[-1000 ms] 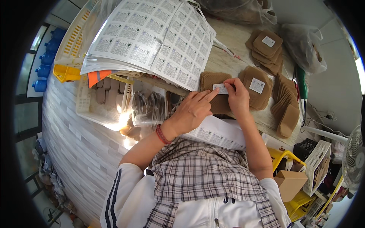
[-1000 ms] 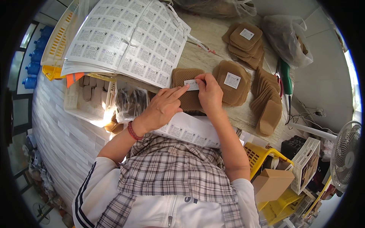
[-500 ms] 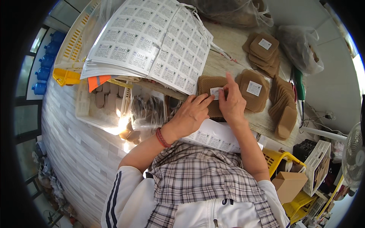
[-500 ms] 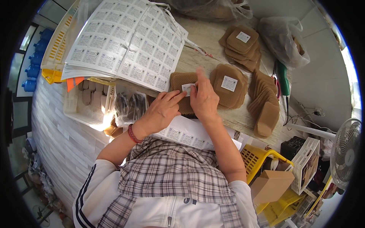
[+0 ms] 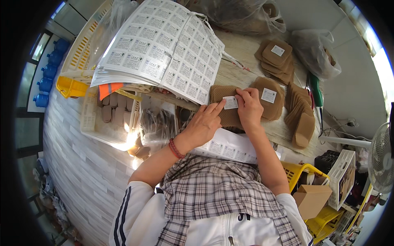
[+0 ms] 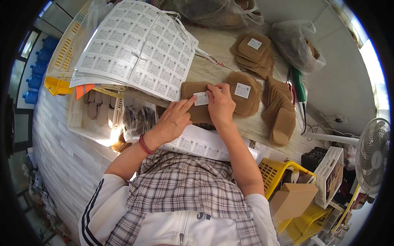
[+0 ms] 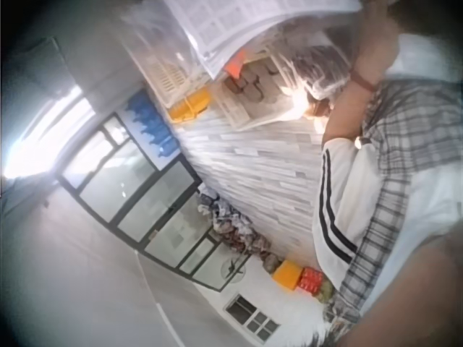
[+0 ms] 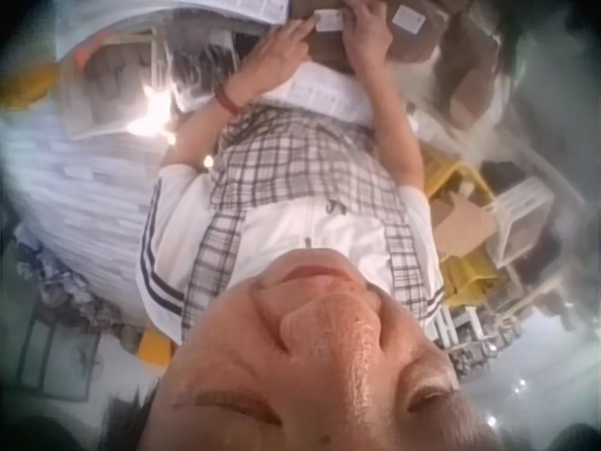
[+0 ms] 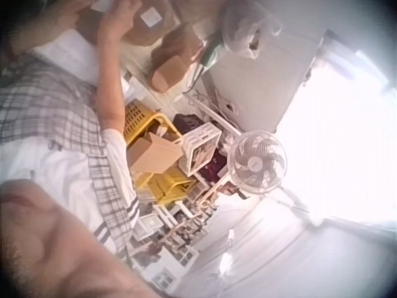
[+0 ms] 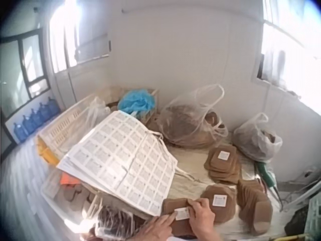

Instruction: The person repeatedly peels small white labels from a sheet and sticks them onto brown fabric pouches on a table. They handle the pouches one at a time, placing each labeled pouch into a growing stack.

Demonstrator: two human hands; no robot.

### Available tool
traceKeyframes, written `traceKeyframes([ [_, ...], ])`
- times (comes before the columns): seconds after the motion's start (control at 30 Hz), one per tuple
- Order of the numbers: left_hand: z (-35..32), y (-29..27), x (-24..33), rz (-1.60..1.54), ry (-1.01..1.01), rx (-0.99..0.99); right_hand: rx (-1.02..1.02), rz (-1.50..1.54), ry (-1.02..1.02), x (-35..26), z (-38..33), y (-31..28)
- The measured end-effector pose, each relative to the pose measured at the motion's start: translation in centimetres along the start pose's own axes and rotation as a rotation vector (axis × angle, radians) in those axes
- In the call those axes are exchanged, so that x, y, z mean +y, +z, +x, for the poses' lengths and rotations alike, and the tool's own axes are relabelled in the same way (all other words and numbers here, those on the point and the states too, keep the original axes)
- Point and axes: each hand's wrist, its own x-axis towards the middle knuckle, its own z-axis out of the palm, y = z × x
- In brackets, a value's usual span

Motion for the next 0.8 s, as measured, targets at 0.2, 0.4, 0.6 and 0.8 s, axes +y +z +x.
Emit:
traceKeyframes([
  [0.2, -0.2, 0.3, -0.2, -0.013, 0.006, 0.01, 0.105, -0.053, -0.141, 0.3, 0.5, 0.4],
  [0.4, -0.5, 0.2, 0.0, -0.009, 0.018, 0.047, 0.076, 0.043, -0.047, 0.2, 0.2, -0.4],
  [0.6, -0.8, 0.7, -0.8, -0.03, 0.063, 0.101, 0.207, -0.086, -0.043, 0.1, 1.6, -4.9],
  [0.8, -1.3, -0.9, 0.2, -0.115, -0.007, 0.111, 0.233, -0.3, -0.101, -0.2, 1.4, -9.4],
])
